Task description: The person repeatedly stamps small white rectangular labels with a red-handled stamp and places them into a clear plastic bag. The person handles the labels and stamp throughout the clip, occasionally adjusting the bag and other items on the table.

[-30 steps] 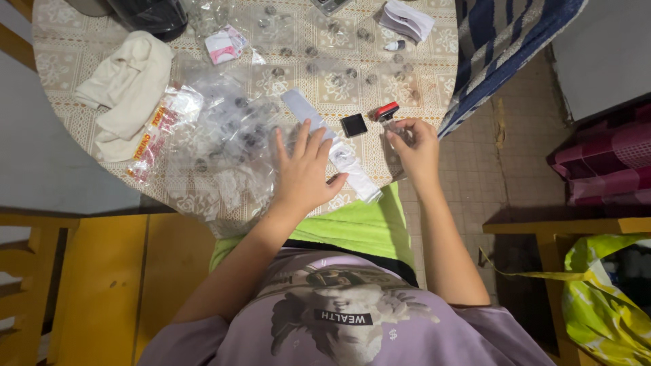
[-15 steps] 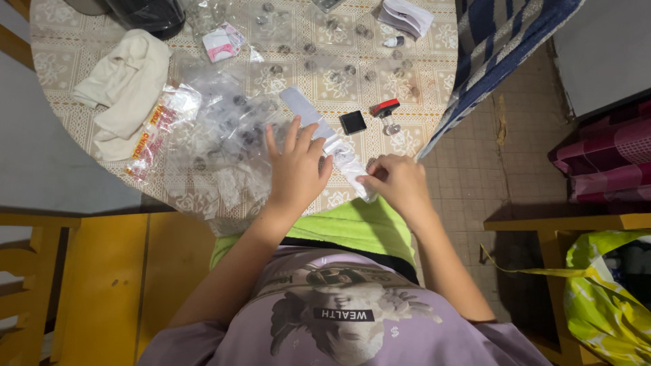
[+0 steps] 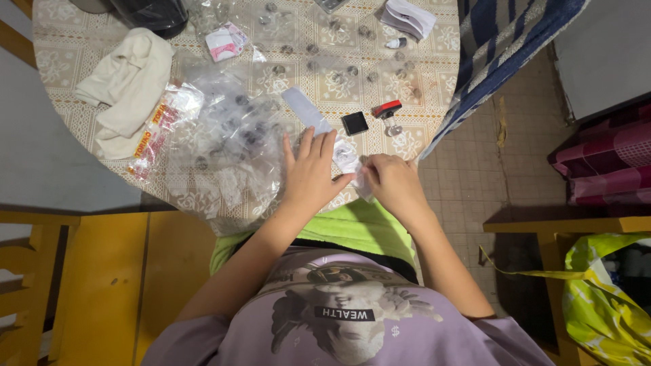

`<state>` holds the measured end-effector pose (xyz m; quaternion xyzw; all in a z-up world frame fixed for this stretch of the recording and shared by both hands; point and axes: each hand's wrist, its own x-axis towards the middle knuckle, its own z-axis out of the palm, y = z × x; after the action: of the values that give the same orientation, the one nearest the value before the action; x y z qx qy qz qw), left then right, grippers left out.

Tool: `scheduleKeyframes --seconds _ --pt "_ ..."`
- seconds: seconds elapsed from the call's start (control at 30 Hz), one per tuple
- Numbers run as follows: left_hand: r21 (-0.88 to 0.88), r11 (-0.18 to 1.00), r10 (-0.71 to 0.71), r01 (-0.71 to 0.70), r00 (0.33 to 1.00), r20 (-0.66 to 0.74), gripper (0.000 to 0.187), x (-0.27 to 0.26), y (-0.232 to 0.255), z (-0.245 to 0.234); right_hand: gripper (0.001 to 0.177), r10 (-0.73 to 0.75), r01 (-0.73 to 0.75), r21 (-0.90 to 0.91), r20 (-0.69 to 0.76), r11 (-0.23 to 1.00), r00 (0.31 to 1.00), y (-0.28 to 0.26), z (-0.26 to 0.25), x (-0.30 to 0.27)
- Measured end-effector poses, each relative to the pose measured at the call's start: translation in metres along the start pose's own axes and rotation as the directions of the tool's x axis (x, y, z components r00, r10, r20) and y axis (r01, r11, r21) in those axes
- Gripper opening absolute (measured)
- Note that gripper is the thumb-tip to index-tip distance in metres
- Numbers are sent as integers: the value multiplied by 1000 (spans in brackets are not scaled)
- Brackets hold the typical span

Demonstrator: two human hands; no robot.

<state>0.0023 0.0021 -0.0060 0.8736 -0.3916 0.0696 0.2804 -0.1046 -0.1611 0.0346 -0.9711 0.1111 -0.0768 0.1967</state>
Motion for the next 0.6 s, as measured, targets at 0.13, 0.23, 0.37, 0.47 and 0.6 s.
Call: scheduleKeyframes --seconds 0.13,0.23,0.37,0.47,0.6 --pt "56 998 -8 6 999 31 97 0 -1 1 27 242 -291 286 195 913 951 0 1 7" --pt "41 998 -40 37 996 75 104 1 -1 -1 24 138 -141 494 42 858 990 8 10 10" --pt "6 999 -46 45 994 95 115 5 0 -8 19 116 -114 455 25 883 993 11 13 11" --pt "18 999 -49 47 992 116 117 6 0 -11 20 192 -208 340 82 917 978 6 6 14" --pt "12 999 -34 33 994 104 113 6 -2 -9 33 195 -229 370 129 900 972 0 0 13"
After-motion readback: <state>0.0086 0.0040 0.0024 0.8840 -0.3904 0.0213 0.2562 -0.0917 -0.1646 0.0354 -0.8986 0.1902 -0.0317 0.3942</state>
